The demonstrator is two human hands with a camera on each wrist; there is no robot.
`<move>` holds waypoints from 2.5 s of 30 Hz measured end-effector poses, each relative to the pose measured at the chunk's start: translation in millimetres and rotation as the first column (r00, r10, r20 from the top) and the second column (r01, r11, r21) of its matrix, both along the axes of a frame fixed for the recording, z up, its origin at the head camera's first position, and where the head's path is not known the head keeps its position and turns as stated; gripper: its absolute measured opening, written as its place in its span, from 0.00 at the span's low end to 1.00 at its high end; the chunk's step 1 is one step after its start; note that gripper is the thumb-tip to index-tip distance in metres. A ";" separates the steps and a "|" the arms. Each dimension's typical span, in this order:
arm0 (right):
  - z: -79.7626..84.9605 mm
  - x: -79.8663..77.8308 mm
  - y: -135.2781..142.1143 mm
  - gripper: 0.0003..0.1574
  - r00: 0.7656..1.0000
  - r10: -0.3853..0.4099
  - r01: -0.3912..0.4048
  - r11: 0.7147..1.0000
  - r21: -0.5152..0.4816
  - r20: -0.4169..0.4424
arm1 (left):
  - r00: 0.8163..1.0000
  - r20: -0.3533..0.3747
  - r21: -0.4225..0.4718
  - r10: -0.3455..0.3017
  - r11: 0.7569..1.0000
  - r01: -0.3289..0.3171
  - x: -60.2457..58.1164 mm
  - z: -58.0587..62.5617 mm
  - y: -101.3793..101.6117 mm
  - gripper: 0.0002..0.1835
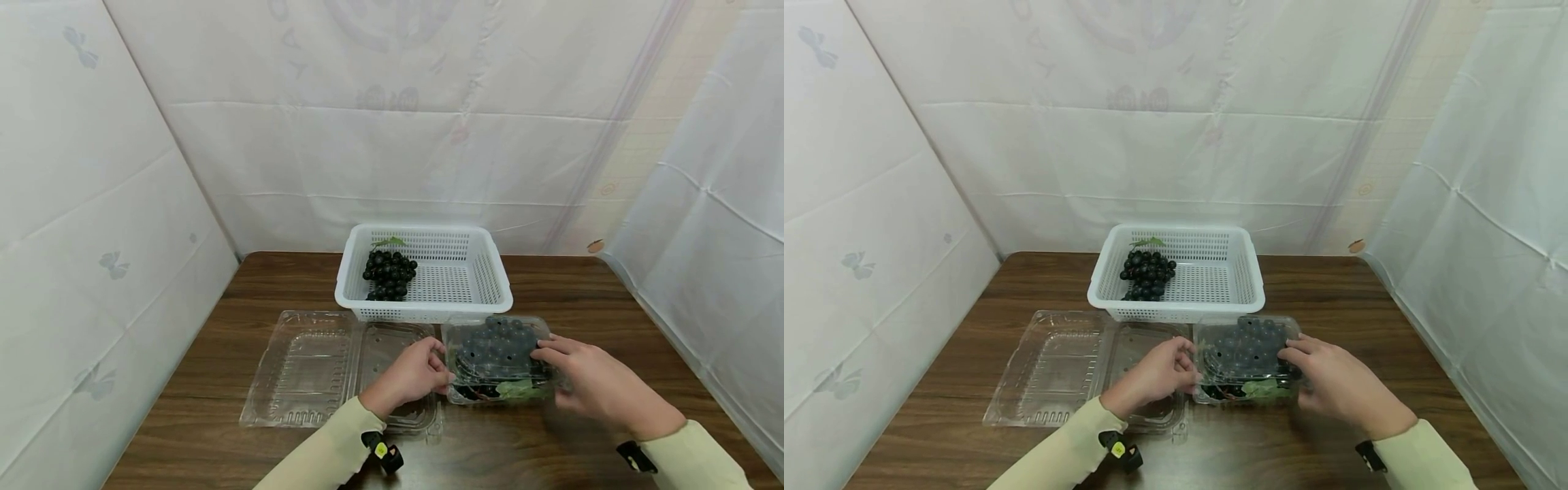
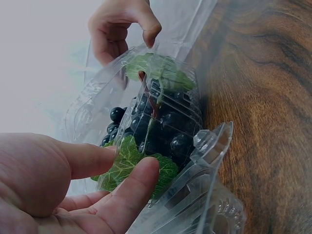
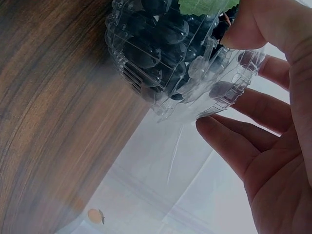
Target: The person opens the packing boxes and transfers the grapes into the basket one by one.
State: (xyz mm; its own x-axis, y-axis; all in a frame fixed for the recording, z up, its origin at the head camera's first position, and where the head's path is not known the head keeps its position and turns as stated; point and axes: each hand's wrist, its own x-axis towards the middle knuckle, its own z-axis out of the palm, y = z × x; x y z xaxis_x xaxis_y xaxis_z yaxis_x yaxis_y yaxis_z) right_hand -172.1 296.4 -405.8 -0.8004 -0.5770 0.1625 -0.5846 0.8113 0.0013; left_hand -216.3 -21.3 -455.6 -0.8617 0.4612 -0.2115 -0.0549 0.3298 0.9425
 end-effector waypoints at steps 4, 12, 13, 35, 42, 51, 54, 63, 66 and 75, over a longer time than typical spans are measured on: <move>2.0 -1.1 -1.0 0.33 1.000 -0.009 0.009 1.000 0.010 0.021 | 1.000 -0.002 -0.007 0.002 1.000 -0.002 0.4 0.1 0.5 0.19; 6.4 -3.3 -1.0 0.34 0.999 -0.010 0.009 1.000 0.017 0.049 | 1.000 -0.010 -0.011 0.002 1.000 -0.002 -0.4 -0.9 1.6 0.19; 7.0 -3.6 -0.6 0.34 0.998 -0.008 0.008 1.000 0.013 0.055 | 1.000 -0.013 -0.012 0.002 1.000 -0.002 -0.5 -1.2 1.6 0.20; 32.6 -14.4 14.5 0.31 0.975 0.033 0.008 0.984 -0.180 0.218 | 1.000 0.009 -0.013 -0.011 1.000 0.011 0.2 0.9 0.3 0.21; 38.1 -19.6 20.5 0.31 0.967 0.060 0.012 0.961 -0.277 0.247 | 1.000 0.009 -0.006 -0.010 1.000 0.010 0.6 0.5 0.4 0.21; 43.3 -24.4 31.5 0.32 0.960 0.059 0.038 0.941 -0.337 0.272 | 1.000 0.009 0.008 -0.013 1.000 0.013 2.4 -1.0 0.9 0.21; 44.7 -25.1 33.4 0.33 0.961 0.051 0.049 0.935 -0.350 0.273 | 1.000 0.010 0.016 -0.015 1.000 0.015 3.4 -1.1 0.9 0.21; 47.6 -28.4 40.3 0.32 0.981 0.073 0.005 0.916 -0.400 0.178 | 1.000 0.013 0.036 -0.011 0.999 0.010 7.2 -5.0 4.3 0.22; 48.6 -30.1 43.0 0.32 0.986 0.079 -0.010 0.910 -0.415 0.149 | 1.000 0.007 0.032 -0.017 0.999 0.017 8.2 -5.6 5.3 0.22; 48.2 -35.7 56.7 0.32 0.984 0.114 -0.037 0.882 -0.470 0.135 | 0.999 0.005 0.017 -0.044 0.999 0.044 12.5 -3.7 11.5 0.20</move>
